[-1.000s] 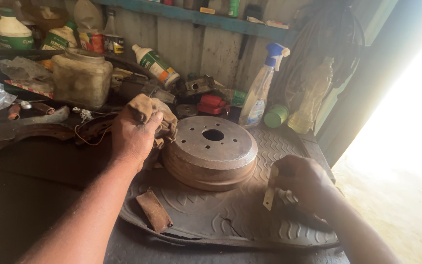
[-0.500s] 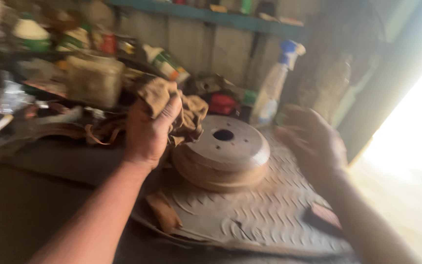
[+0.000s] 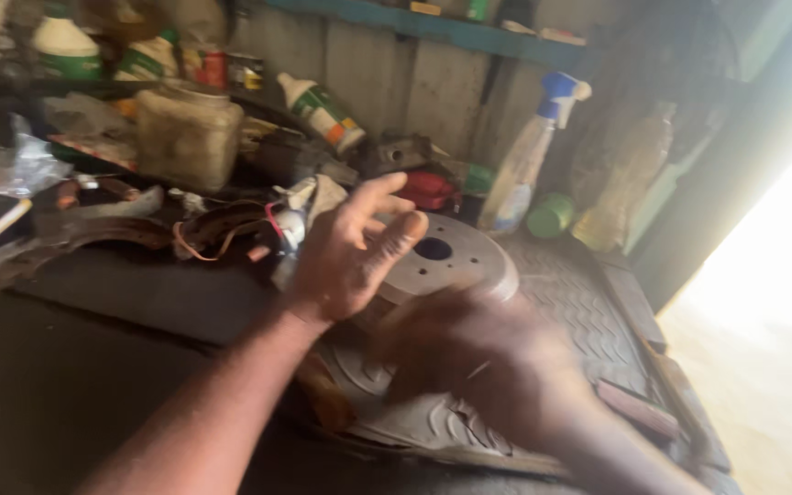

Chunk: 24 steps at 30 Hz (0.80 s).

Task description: The person cleans a brake drum on a workbench by wiping it with a cloth and sanding surfaces with an abrasive pad.

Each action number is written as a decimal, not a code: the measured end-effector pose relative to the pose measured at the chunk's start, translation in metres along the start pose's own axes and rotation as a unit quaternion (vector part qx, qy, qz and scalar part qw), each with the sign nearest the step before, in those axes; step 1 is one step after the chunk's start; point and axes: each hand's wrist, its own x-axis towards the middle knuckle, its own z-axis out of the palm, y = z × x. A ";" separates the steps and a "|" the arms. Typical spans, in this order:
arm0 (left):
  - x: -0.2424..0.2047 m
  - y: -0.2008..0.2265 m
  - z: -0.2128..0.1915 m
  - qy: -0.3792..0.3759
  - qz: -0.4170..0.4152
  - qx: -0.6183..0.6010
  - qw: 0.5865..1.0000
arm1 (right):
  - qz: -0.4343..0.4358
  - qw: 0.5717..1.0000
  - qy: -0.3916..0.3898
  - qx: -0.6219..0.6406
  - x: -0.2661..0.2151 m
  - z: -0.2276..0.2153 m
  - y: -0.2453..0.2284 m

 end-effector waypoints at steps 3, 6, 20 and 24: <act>-0.002 -0.012 0.006 -0.014 0.018 0.138 0.990 | -0.115 0.981 -0.152 -0.021 -0.005 0.010 -0.014; -0.008 -0.022 0.010 -0.056 0.094 0.270 0.957 | -0.083 0.981 -0.169 0.057 -0.006 0.000 -0.011; -0.006 -0.029 0.012 -0.090 0.083 0.287 0.950 | 0.105 0.924 -0.272 -0.248 -0.024 -0.060 0.104; -0.007 -0.032 0.011 -0.083 0.101 0.257 0.957 | 0.006 0.978 -0.203 -0.044 -0.043 -0.034 0.100</act>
